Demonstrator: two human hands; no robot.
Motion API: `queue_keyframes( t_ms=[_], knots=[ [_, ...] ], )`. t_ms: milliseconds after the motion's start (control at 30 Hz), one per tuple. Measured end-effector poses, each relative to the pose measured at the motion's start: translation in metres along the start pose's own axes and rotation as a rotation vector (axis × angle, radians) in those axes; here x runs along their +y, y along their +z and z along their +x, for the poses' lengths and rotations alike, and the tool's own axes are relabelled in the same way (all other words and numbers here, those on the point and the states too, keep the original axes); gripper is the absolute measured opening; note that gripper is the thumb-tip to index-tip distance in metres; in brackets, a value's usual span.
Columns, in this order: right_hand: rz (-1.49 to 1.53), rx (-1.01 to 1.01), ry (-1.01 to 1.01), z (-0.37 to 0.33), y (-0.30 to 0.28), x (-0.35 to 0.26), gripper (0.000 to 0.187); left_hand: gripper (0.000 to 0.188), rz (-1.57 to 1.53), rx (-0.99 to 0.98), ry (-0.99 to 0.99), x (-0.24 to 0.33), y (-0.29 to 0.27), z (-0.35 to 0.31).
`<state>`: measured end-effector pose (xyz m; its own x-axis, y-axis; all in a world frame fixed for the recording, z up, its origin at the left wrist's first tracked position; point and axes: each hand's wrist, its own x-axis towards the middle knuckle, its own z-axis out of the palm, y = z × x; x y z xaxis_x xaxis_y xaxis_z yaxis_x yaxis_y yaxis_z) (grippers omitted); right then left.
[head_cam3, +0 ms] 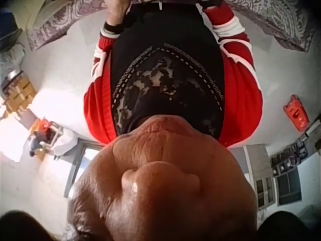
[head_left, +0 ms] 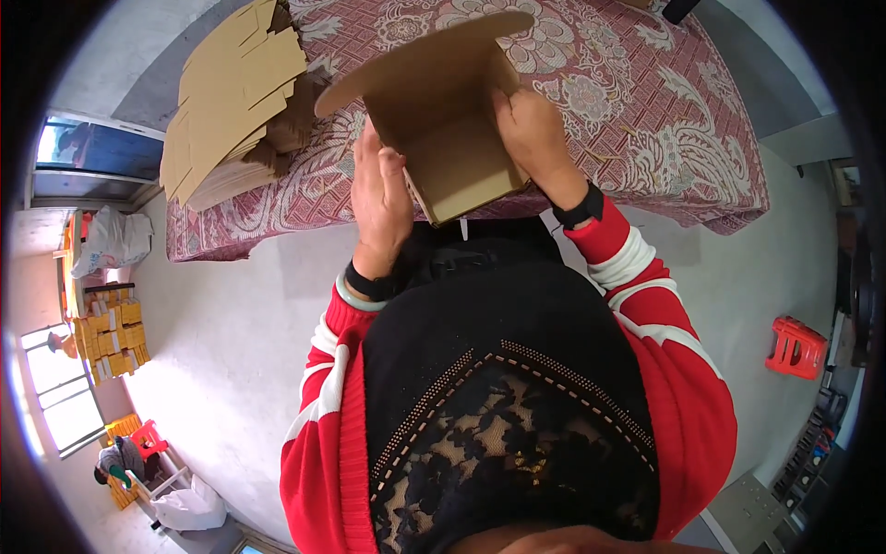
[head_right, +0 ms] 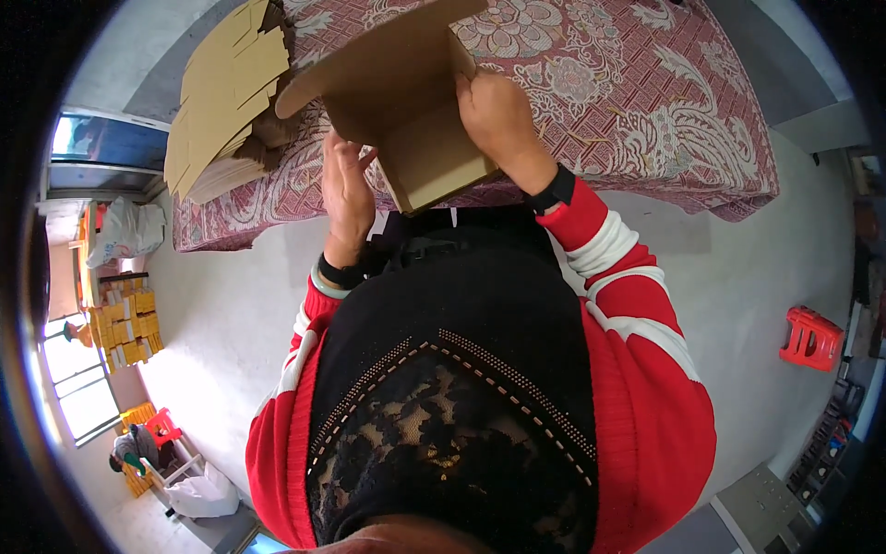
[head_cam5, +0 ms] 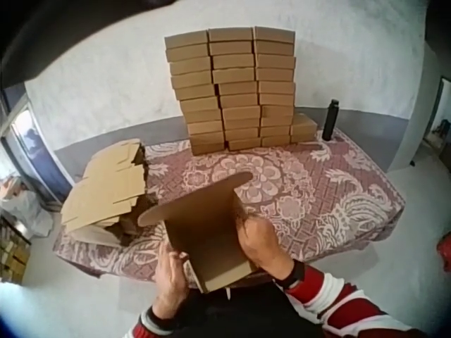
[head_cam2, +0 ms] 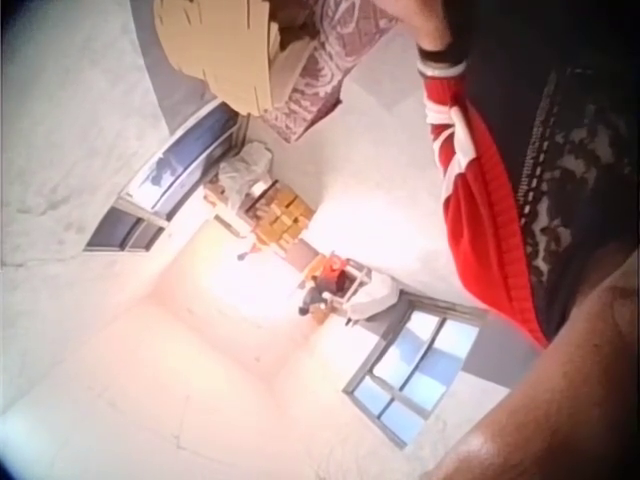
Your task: The person picks up a flat cardboard sheet from a stack and folds the sides and flaps by hand to form a box, then places it onto a stack and repeats the process.
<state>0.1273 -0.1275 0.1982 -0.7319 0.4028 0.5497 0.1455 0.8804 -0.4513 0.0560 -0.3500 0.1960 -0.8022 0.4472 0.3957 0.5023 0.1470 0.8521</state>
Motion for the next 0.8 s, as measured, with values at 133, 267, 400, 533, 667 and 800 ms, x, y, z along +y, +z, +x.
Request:
queue_keyframes(
  t_ms=[133,267,400,533,667,800],
  knots=[
    [0.066,0.069,0.048,-0.016,-0.008,-0.006,0.036,0.081,-0.421,-0.064,-0.163,-0.008,-0.004,-0.008],
    [0.12,0.034,0.06,-0.027,-0.009,-0.009,0.029,0.092,-0.605,-0.116,-0.258,-0.006,-0.007,-0.01],
    [0.053,0.065,-0.087,-0.03,-0.006,0.0,0.025,0.093,-0.708,-0.166,-0.338,-0.001,-0.011,-0.01],
    [0.177,-0.187,0.041,-0.052,-0.002,0.024,0.033,0.086,-0.779,-0.241,-0.376,0.012,-0.02,-0.008],
    [0.386,-0.412,0.278,-0.06,-0.013,0.026,0.042,0.077,-0.84,-0.351,-0.34,0.016,-0.025,-0.008],
    [0.915,-0.353,0.237,-0.076,-0.006,0.034,0.055,0.077,-0.873,-0.406,-0.324,0.014,-0.026,-0.014]
  ],
)
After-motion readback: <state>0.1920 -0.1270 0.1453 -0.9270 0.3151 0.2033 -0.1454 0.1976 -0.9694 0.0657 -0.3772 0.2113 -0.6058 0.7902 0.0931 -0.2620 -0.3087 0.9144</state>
